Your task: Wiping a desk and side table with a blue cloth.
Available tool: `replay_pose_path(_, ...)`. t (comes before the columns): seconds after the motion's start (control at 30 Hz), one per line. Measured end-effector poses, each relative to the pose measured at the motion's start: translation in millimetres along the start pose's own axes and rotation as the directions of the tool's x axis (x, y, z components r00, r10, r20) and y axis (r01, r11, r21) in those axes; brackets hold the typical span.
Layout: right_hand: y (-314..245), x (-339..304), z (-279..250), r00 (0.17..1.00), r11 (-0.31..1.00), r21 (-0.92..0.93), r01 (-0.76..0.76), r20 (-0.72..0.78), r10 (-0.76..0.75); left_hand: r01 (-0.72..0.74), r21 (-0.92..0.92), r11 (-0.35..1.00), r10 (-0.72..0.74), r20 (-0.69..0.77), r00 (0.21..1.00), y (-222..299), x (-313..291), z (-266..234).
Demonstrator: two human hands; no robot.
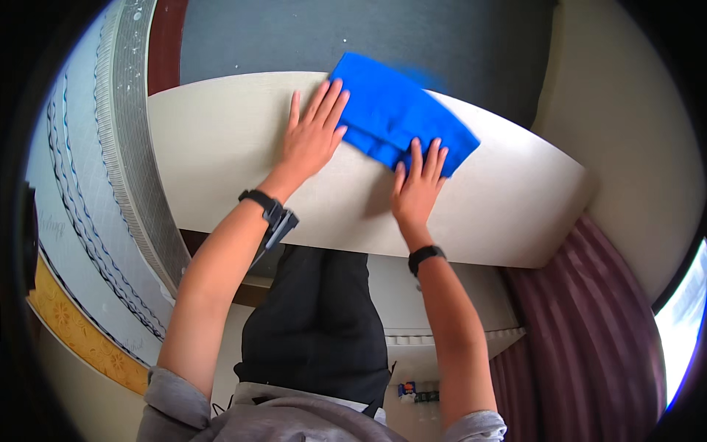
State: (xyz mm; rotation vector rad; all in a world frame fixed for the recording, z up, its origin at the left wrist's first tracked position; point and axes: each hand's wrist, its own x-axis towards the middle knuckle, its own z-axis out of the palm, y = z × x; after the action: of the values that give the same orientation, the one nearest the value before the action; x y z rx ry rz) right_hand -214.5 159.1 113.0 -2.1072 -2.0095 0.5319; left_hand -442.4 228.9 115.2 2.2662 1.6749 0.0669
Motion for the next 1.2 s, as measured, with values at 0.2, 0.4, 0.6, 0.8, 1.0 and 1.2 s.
replay_pose_path(0.2, -12, -127, -28, 0.826, 0.942, 0.018, 0.336, 0.475, -0.304, 0.159, 0.024, 0.987, -0.159, 0.315, 0.936, -2, -201, 3)
replay_pose_path(0.4, -25, -118, -29, 0.642, 0.890, 0.161, 0.427, 0.639, -0.424, 0.309, 0.045, 0.950, -0.303, 0.371, 0.878, -12, -259, -2)
replay_pose_path(0.6, -67, 30, -14, 0.777, 0.852, 0.031, 0.523, 0.393, -0.491, 0.358, -0.040, 0.933, -0.360, -0.115, 0.926, -75, -102, -7)
replay_pose_path(0.8, -95, 75, 2, 0.853, 0.868, -0.058, 0.493, 0.228, -0.470, 0.532, -0.176, 0.828, -0.560, -0.301, 0.772, -84, -54, -3)
replay_pose_path(1.0, -108, -82, 28, 0.568, 0.805, 0.202, 0.558, 0.614, -0.548, 0.621, -0.167, 0.765, -0.637, -0.056, 0.769, -52, -228, 19)
replay_pose_path(1.2, -156, -113, 44, 0.597, 0.856, 0.215, 0.470, 0.637, -0.488, 0.620, -0.093, 0.779, -0.622, 0.009, 0.783, -93, -296, -13)
